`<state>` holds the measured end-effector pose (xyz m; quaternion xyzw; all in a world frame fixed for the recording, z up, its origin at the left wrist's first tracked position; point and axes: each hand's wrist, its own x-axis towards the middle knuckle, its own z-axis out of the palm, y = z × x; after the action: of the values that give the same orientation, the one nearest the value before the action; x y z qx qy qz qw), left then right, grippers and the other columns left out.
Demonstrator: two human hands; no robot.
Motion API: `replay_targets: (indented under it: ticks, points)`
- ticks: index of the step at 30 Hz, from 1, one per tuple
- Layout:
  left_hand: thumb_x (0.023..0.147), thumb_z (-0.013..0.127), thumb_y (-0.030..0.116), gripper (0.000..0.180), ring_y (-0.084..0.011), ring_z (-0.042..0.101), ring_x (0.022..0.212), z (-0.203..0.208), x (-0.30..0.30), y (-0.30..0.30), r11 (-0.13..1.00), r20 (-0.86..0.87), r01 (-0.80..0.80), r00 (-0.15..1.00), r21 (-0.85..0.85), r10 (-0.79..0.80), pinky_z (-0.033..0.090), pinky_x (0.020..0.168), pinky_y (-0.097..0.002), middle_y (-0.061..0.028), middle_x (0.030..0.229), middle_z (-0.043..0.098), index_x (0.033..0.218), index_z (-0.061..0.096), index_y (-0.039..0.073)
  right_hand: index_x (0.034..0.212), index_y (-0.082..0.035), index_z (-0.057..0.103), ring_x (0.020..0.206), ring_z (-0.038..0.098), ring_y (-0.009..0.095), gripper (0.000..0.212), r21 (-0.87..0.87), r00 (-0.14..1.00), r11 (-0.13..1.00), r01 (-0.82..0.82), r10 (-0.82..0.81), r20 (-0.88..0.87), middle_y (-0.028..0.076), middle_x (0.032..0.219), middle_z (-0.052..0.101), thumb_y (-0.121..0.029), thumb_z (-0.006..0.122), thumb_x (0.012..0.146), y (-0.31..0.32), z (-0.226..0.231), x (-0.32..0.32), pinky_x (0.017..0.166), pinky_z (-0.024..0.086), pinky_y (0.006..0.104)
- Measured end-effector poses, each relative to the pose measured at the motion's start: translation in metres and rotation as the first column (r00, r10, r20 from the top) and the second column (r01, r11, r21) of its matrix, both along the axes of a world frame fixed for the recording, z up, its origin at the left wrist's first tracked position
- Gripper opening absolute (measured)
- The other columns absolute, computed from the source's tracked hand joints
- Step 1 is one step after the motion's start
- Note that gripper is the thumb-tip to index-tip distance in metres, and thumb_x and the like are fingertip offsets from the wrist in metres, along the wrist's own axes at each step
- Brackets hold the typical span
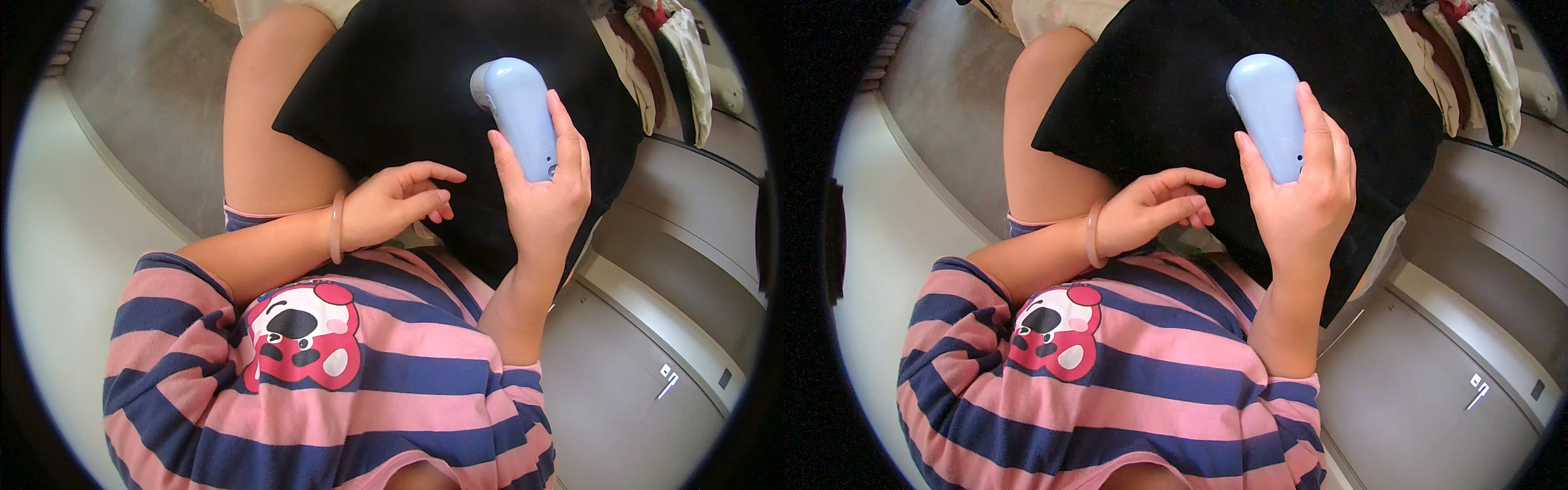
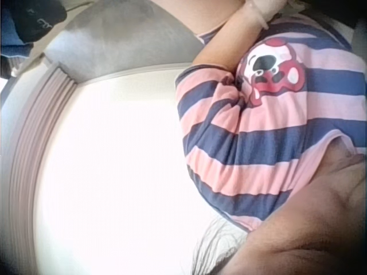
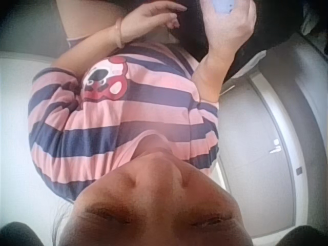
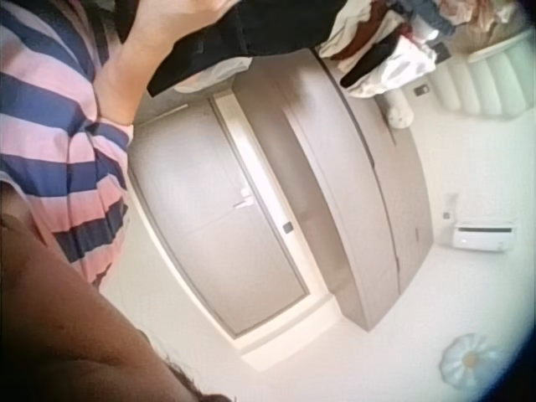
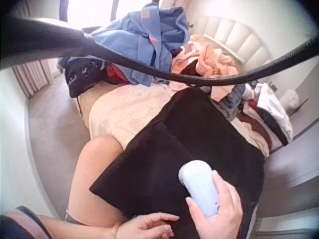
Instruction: The person uses a lint remover to clean a black hoodie while sitting on a bed, moving the tool across the fabric and turning the garment over.
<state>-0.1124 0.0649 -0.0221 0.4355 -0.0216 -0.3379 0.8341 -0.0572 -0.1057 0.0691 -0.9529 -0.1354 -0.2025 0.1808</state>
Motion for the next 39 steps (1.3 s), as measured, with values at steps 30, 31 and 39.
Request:
replay_targets:
  ticks: [30,31,39]
  points:
    - [0.08,0.074,0.017,0.061,-0.0436,0.03,0.145,0.018,0.016,0.029,0.261,0.705,-0.711,0.445,0.653,-0.552,0.025,0.119,-0.0533,-0.0252,0.157,0.03,0.139,0.058,0.023,0.131,-0.007,0.064,0.102,0.067,0.032,0.063,0.112,0.994,0.993,-0.043,0.053,-0.09,0.016,0.117,0.067,-0.019,0.088,0.074,-0.01,-0.006,-0.012,0.085,0.055,0.0417]
    - [0.08,0.074,0.017,0.061,-0.0436,0.03,0.145,0.018,0.015,0.03,0.261,0.706,-0.71,0.447,0.653,-0.55,0.025,0.119,-0.0533,-0.0252,0.157,0.03,0.139,0.058,0.023,0.13,-0.007,0.064,0.103,0.067,0.032,0.064,0.086,0.999,0.995,0.048,-0.047,-0.02,0.016,0.118,0.067,-0.02,0.088,0.073,-0.009,-0.008,-0.008,0.087,0.055,0.0415]
    - [0.076,0.079,0.021,0.067,-0.0448,0.029,0.146,0.011,0.018,0.028,0.298,0.727,-0.716,0.414,0.632,-0.548,0.022,0.12,-0.0549,-0.0274,0.158,0.028,0.139,0.058,0.028,0.132,-0.01,0.063,0.102,0.066,0.034,0.067,0.033,1.0,0.999,-0.002,0.001,0.013,0.016,0.116,0.067,-0.019,0.089,0.071,-0.007,-0.006,0.0,0.086,0.055,0.0415]
